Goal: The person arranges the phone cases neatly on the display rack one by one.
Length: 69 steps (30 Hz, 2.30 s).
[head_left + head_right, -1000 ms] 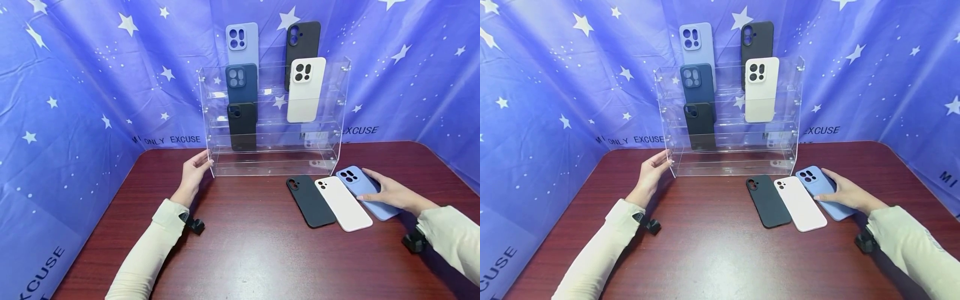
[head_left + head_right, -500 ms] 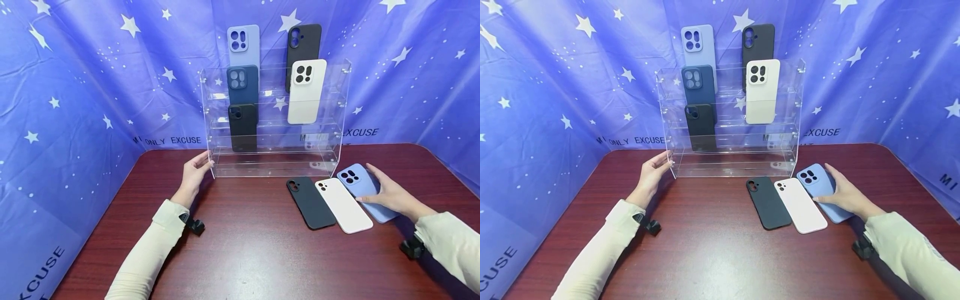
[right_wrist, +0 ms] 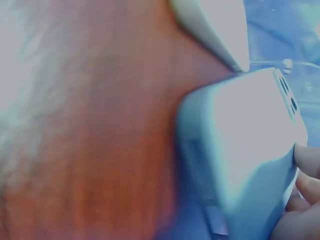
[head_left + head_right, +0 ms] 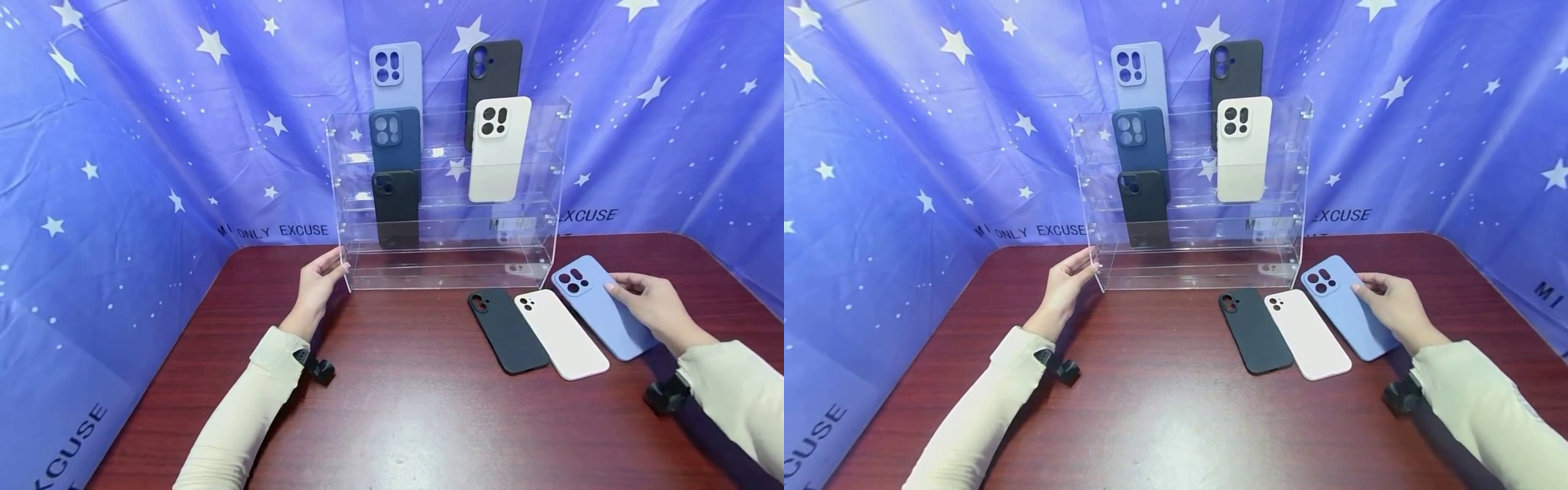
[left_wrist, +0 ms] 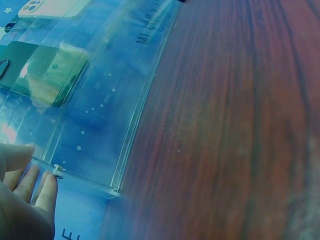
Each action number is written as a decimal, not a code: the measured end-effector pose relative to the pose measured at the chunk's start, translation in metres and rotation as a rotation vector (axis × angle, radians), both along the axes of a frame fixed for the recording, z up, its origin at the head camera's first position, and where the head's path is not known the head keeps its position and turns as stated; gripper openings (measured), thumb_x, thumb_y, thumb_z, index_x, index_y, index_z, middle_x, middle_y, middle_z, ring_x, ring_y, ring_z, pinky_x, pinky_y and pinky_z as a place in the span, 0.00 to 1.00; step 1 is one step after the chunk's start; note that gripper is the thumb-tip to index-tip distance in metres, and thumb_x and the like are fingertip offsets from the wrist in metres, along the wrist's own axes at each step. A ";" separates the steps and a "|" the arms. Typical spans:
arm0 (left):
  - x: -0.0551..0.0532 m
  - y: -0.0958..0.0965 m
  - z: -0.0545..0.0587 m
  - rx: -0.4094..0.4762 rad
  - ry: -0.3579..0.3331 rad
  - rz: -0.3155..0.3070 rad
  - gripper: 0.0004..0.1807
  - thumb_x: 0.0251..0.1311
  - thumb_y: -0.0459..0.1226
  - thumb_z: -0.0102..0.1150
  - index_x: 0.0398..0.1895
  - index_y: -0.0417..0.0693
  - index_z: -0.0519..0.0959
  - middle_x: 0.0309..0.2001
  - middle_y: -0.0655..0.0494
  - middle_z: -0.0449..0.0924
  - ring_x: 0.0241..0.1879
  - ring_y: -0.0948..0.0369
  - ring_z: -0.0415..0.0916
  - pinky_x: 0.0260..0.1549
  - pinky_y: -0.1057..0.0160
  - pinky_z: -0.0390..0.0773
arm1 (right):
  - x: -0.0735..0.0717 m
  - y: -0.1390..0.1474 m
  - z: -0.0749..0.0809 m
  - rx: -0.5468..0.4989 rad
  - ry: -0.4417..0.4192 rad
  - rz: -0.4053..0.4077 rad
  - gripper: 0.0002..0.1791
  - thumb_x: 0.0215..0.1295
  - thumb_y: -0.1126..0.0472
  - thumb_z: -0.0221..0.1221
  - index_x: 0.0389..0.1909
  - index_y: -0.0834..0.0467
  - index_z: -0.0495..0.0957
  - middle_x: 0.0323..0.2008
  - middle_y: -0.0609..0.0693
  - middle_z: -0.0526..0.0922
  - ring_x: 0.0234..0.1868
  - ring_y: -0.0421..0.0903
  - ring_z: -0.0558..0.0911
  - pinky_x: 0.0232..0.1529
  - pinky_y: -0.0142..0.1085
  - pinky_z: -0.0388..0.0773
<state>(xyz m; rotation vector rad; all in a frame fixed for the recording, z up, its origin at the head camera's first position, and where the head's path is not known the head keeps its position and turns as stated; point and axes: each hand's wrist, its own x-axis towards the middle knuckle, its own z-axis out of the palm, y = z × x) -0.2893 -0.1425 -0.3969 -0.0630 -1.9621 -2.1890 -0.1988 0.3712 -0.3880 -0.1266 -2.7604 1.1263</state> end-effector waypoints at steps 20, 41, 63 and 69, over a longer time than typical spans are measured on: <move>-0.003 0.002 -0.001 0.008 0.011 -0.001 0.23 0.53 0.19 0.57 0.55 0.29 0.74 0.54 0.34 0.74 0.46 0.55 0.79 0.40 0.74 0.79 | 0.013 -0.017 0.065 -0.401 0.103 0.059 0.10 0.66 0.60 0.57 0.37 0.37 0.76 0.27 0.27 0.81 0.28 0.27 0.79 0.23 0.26 0.77; -0.002 0.000 -0.002 -0.001 0.012 0.000 0.23 0.53 0.20 0.57 0.55 0.30 0.74 0.54 0.34 0.74 0.43 0.61 0.80 0.39 0.73 0.79 | -0.053 -0.121 0.124 -1.019 0.479 0.263 0.09 0.63 0.76 0.53 0.35 0.60 0.75 0.25 0.46 0.81 0.26 0.36 0.76 0.25 0.22 0.74; -0.001 0.001 -0.001 -0.006 0.030 -0.005 0.23 0.53 0.18 0.56 0.55 0.29 0.73 0.55 0.33 0.74 0.47 0.52 0.77 0.39 0.72 0.80 | -0.114 -0.172 0.128 -0.903 0.643 0.014 0.13 0.64 0.76 0.50 0.34 0.53 0.70 0.31 0.47 0.74 0.34 0.38 0.72 0.40 0.26 0.70; -0.001 0.001 -0.001 -0.013 0.032 -0.007 0.23 0.53 0.18 0.56 0.55 0.28 0.73 0.55 0.33 0.73 0.50 0.47 0.76 0.39 0.72 0.80 | -0.113 -0.176 0.112 -0.844 0.637 -0.073 0.11 0.60 0.71 0.60 0.28 0.51 0.75 0.26 0.43 0.73 0.29 0.36 0.70 0.34 0.25 0.68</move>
